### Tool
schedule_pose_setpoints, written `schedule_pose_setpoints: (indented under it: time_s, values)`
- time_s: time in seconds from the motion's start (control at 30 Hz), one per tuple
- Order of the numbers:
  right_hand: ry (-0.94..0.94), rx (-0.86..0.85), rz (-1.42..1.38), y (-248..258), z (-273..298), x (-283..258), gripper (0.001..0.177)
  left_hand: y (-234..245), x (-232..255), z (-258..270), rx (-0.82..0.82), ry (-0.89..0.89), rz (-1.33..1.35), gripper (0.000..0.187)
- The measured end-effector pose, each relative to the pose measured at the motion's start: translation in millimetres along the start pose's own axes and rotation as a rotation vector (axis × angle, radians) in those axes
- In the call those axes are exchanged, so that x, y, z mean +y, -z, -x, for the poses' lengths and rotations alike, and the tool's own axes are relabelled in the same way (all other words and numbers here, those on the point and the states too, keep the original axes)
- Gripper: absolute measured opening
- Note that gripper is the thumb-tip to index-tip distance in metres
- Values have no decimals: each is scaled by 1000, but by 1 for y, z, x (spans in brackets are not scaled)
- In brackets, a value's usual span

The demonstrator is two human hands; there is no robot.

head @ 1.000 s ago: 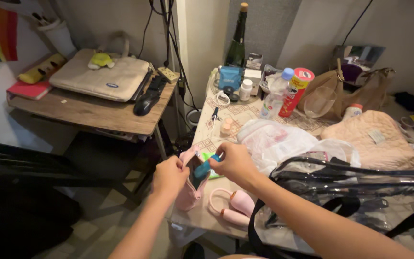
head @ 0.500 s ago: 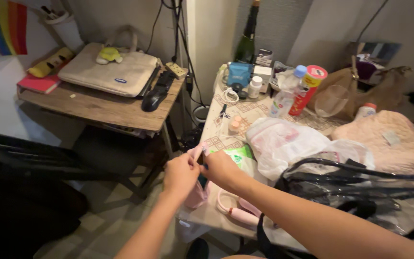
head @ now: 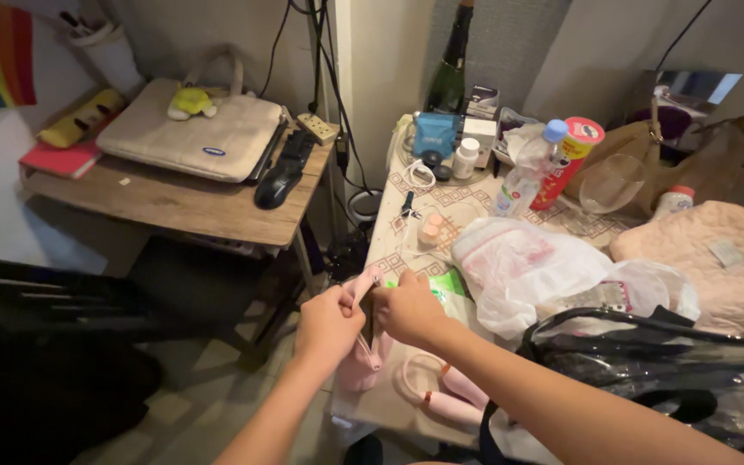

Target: The person gathers various toiletries including lotion, foundation, and wipes from a table and a bathroom cabinet, then packs them into a pink pouch and a large tote bag.

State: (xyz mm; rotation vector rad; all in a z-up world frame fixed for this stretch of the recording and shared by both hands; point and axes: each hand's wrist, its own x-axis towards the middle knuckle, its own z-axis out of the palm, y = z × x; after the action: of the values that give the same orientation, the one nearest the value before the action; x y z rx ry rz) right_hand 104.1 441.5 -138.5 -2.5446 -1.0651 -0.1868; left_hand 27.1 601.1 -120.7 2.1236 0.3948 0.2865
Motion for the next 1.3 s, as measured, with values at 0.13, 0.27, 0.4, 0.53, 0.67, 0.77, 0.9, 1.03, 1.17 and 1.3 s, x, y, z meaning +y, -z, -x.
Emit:
schedule_pose_setpoints:
  time_s: [0.13,0.27,0.4,0.53,0.67,0.77,0.9,1.03,1.17,1.3]
  values:
    - [-75,-301,-321,10,-19,28,21,-4,1,-5,-6,72,33,16]
    - [-361,-112,-439,28,-70,76,25,-6,5,-12,-20,20,46,18]
    - [-517,47,-513,31,-127,135,34,-6,14,-26,-32,41,77,20]
    - [-582,-45,-279,-6,-161,203,48,3,20,-45,-21,91,183,20]
    - [-333,-89,-91,-72,-183,267,45,11,25,-66,-9,117,199,19]
    - [-335,-261,19,-111,-198,292,45,19,25,-75,5,134,192,19]
    - [-395,-623,142,-127,-213,281,37,27,23,-82,0,200,180,19]
    - [-621,-474,194,-115,-206,252,35,28,13,-88,65,233,158,21]
    - [-695,-174,-127,-105,-198,245,31,23,10,-94,58,293,154,22]
    - [-680,143,-434,-89,-200,244,23,15,11,-103,91,257,197,22]
